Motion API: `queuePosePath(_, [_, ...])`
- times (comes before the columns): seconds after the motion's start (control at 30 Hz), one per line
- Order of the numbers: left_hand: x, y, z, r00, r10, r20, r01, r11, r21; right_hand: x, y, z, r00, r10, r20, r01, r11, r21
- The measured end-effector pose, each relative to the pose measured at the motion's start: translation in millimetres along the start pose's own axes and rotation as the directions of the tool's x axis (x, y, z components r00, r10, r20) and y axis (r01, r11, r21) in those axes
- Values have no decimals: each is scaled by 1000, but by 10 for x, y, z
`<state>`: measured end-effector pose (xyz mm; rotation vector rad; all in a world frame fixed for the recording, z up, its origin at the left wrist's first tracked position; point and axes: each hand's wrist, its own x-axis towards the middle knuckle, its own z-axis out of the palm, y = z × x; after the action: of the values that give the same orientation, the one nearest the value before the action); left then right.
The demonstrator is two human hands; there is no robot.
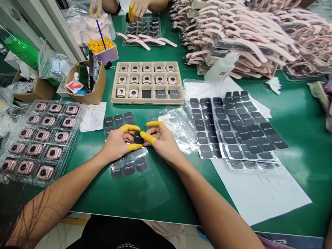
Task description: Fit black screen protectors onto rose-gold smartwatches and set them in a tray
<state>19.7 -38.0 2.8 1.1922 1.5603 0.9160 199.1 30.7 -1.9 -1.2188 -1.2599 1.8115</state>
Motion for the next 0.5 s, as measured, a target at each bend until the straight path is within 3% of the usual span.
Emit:
queuePosePath(0.23, [-10,26,8,1000,2,-24,-2,1000,-9,-5,37,28,998,-58,4,58,998,-16])
queuePosePath(0.4, [-21,70,-9,1000,12,-5,-12,997,74,-5,91,35,998,-67,17,69,984,-166])
queuePosePath(0.5, [-27,81,-3,1000,3,8,-3,999,33,-6,108,58,998,-64,-1,63,982,-177])
